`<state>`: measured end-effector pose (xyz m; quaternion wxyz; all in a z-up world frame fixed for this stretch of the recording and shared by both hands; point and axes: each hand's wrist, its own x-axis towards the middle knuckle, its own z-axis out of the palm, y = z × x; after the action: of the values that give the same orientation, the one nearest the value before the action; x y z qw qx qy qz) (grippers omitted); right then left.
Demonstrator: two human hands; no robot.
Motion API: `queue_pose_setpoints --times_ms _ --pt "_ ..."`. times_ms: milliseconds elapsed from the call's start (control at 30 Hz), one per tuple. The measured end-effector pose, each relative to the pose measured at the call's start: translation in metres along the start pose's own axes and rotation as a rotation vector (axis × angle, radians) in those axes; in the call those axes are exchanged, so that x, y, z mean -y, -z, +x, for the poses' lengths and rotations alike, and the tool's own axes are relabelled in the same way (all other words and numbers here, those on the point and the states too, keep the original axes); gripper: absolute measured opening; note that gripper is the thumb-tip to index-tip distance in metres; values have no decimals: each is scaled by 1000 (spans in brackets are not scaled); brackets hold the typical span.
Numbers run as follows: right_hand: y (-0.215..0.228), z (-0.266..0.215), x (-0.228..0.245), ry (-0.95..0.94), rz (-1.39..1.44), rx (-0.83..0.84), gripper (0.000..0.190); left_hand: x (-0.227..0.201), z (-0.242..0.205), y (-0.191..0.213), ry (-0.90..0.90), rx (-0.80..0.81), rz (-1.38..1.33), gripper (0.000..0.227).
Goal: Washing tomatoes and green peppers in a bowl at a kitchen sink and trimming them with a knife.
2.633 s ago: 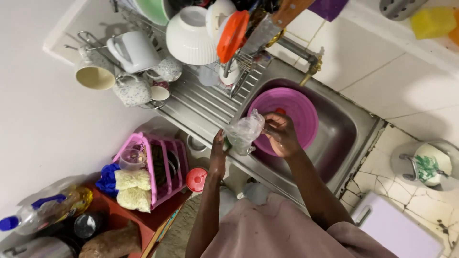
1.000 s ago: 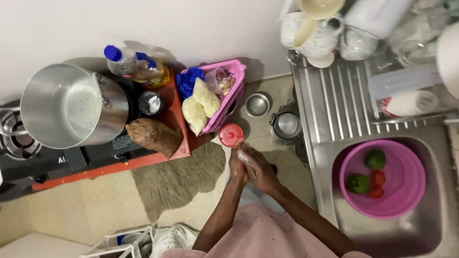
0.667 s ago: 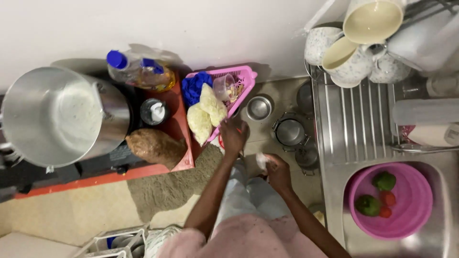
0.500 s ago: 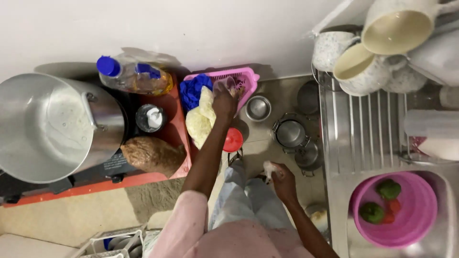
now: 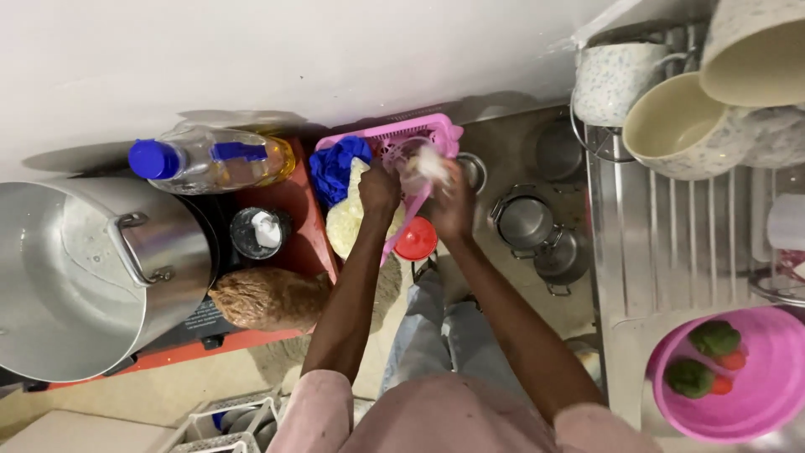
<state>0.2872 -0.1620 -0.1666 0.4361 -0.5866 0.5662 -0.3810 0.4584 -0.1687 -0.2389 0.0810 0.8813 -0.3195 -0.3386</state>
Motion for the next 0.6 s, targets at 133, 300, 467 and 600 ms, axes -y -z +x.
queue_pose_setpoints --times_ms 133,300,467,600 --pt "-33 30 -1 260 -632 404 60 3 -47 32 -221 -291 -144 18" --pt "-39 31 -3 548 -914 482 65 32 -107 75 -292 -568 17 41" --pt "-61 49 -65 785 -736 312 58 52 -102 62 -301 -312 157 58" --pt "-60 48 -66 745 -760 492 52 68 -80 40 -344 -283 105 57"
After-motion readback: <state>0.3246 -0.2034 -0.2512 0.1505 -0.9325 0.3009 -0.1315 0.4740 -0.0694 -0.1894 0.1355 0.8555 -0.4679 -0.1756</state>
